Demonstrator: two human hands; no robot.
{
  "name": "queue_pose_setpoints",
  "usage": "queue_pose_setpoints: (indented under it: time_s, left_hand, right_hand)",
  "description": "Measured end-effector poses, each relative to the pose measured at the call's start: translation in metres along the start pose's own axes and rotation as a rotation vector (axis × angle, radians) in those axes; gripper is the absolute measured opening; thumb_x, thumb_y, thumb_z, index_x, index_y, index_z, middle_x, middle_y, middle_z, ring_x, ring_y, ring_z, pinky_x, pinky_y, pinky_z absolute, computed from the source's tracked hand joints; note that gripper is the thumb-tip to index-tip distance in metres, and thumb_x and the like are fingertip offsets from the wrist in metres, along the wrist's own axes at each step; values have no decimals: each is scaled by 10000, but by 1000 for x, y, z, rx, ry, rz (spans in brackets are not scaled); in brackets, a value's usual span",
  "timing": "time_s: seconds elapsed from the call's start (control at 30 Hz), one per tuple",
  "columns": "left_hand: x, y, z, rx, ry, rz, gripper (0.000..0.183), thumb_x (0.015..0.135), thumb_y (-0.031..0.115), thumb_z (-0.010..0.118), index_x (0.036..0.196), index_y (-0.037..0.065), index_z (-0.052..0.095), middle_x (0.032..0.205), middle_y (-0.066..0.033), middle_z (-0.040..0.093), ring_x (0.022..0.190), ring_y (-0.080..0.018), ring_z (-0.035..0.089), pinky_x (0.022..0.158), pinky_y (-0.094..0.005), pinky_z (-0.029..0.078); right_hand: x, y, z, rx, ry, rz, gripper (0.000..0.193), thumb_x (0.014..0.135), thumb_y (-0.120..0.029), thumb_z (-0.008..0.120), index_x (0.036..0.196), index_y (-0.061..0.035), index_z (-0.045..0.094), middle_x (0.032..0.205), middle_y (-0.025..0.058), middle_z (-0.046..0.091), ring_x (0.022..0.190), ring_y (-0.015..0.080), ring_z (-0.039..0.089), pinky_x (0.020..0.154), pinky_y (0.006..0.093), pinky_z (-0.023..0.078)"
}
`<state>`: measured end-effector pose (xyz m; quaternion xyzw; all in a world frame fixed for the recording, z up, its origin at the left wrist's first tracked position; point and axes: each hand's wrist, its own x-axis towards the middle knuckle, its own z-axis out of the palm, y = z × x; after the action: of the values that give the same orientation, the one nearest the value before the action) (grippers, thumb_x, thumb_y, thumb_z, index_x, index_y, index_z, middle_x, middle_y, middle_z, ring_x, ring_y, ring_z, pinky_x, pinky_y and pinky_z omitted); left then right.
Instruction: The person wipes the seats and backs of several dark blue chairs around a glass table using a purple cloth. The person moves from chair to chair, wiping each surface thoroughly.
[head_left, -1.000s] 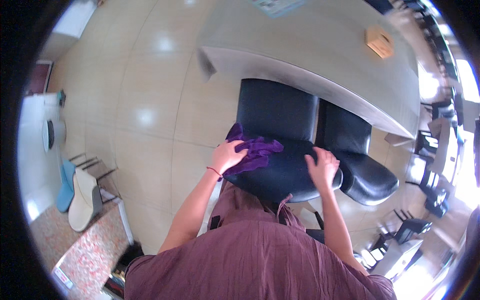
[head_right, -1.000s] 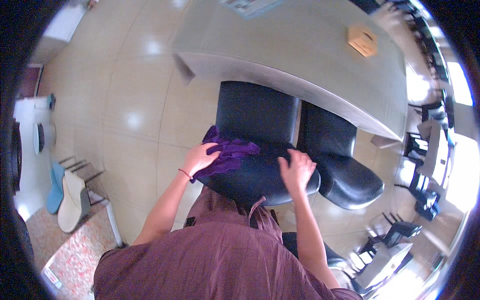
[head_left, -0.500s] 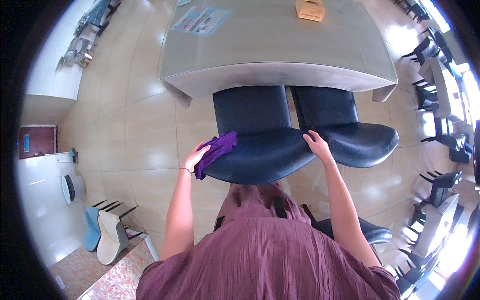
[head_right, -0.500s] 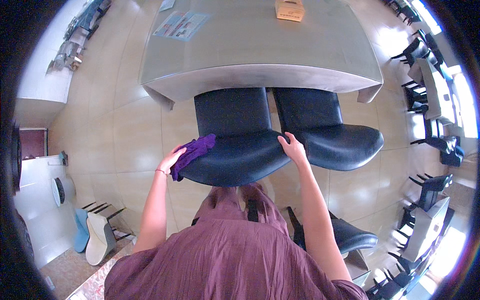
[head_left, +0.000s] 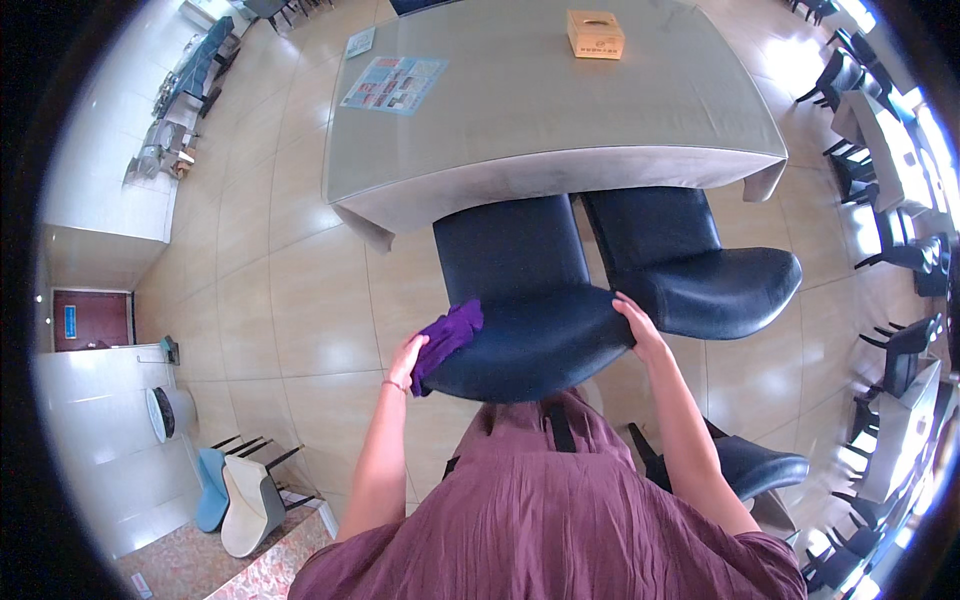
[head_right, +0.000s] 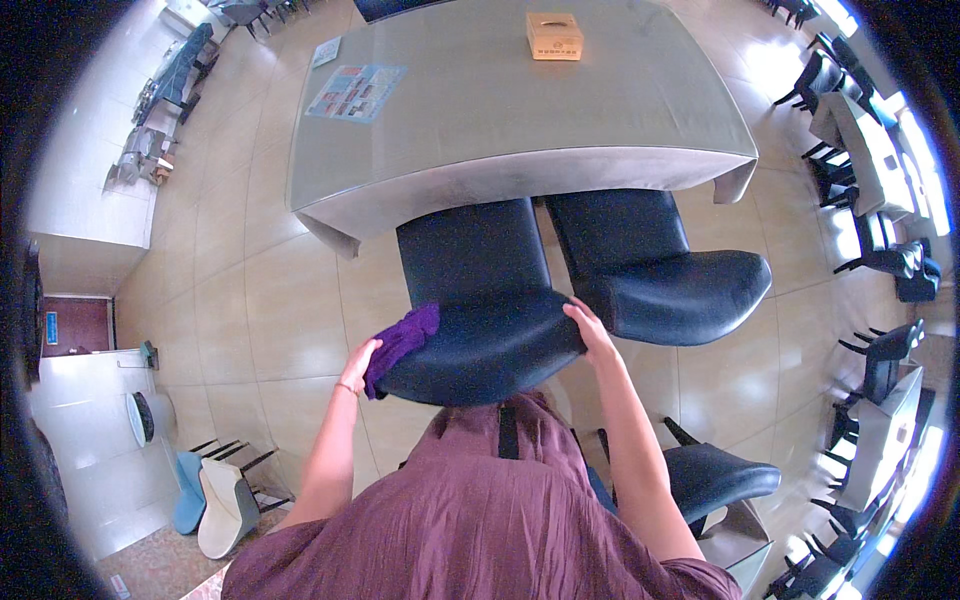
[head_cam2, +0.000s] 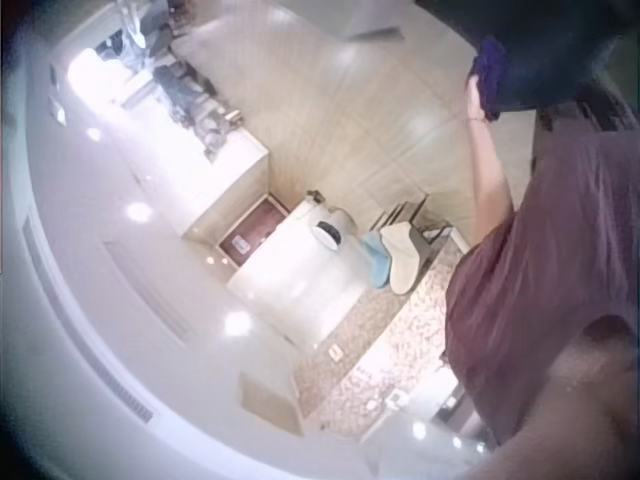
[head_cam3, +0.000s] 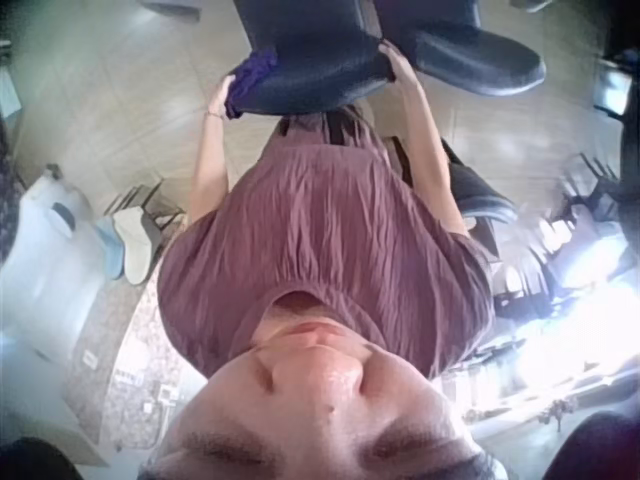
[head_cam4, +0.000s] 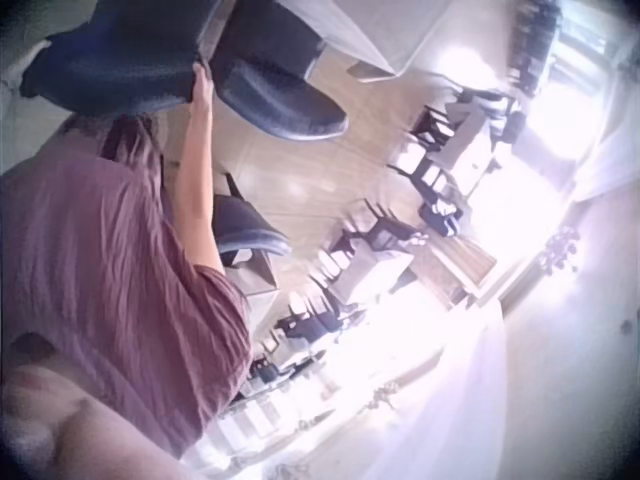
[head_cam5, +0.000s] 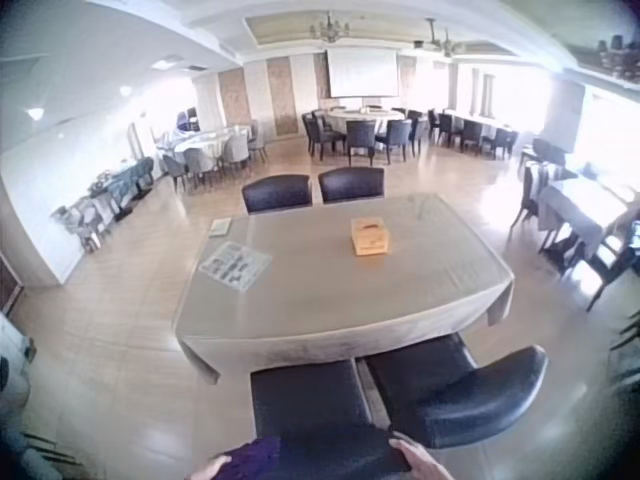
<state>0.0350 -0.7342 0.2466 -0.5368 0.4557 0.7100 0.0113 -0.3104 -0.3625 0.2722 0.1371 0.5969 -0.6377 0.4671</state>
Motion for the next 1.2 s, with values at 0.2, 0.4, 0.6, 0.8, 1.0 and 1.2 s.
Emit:
queue_pose_setpoints:
  time_s: [0.2, 0.4, 0.6, 0.8, 1.0, 1.2]
  left_hand:
    - [-53, -33, -3, 67, 44, -29, 486, 891, 237, 651, 1323, 16, 623, 1191, -87, 685, 1045, -176, 646, 923, -309, 511]
    - [-95, -50, 0, 145, 104, -69, 523, 870, 241, 663, 1352, 41, 616, 1208, -83, 680, 1062, -165, 644, 947, -294, 496]
    - [-106, -59, -7, 200, 115, -35, 509, 883, 248, 667, 1356, 65, 616, 1212, -98, 682, 1075, -165, 647, 950, -291, 497]
    - [-115, -72, -7, 265, 135, 17, 559, 907, 321, 691, 1389, 62, 576, 1254, -137, 667, 1138, -202, 630, 1001, -311, 471]
    - [-150, -98, -10, 469, 270, 387, 771, 901, 408, 723, 1514, 75, 396, 1496, -223, 441, 1394, -343, 427, 1135, -412, 358]
    - [-190, -91, -6, 862, 171, 565, 874, 771, 351, 839, 1507, 126, 425, 1556, -238, 275, 1408, -409, 372, 1148, -460, 348]
  right_hand:
    - [-67, 38, -14, -17, 61, 84, 606, 920, -308, 689, 1457, -100, 503, 1298, 88, 618, 1184, 197, 570, 1019, 336, 442]
    - [-109, 74, -27, 4, 71, 102, 600, 924, -300, 690, 1470, -147, 494, 1337, 76, 593, 1196, 194, 560, 1029, 338, 436]
    - [-124, 80, -22, 66, 40, 121, 621, 936, -280, 684, 1503, -186, 448, 1315, 63, 592, 1154, 188, 583, 977, 342, 487]
    - [-130, 95, -29, 20, 88, 137, 585, 955, -271, 660, 1498, -183, 461, 1366, 52, 570, 1218, 184, 541, 1027, 342, 450]
    - [-124, 50, 36, -1302, 250, -576, 549, 724, -84, 687, 1260, -84, 568, 1408, 190, 517, 1325, 387, 464, 1104, 463, 393]
    - [-82, 83, 157, -1157, -537, -653, 483, 803, -110, 714, 1276, -124, 618, 1355, 108, 614, 1336, 381, 489, 1121, 465, 403]
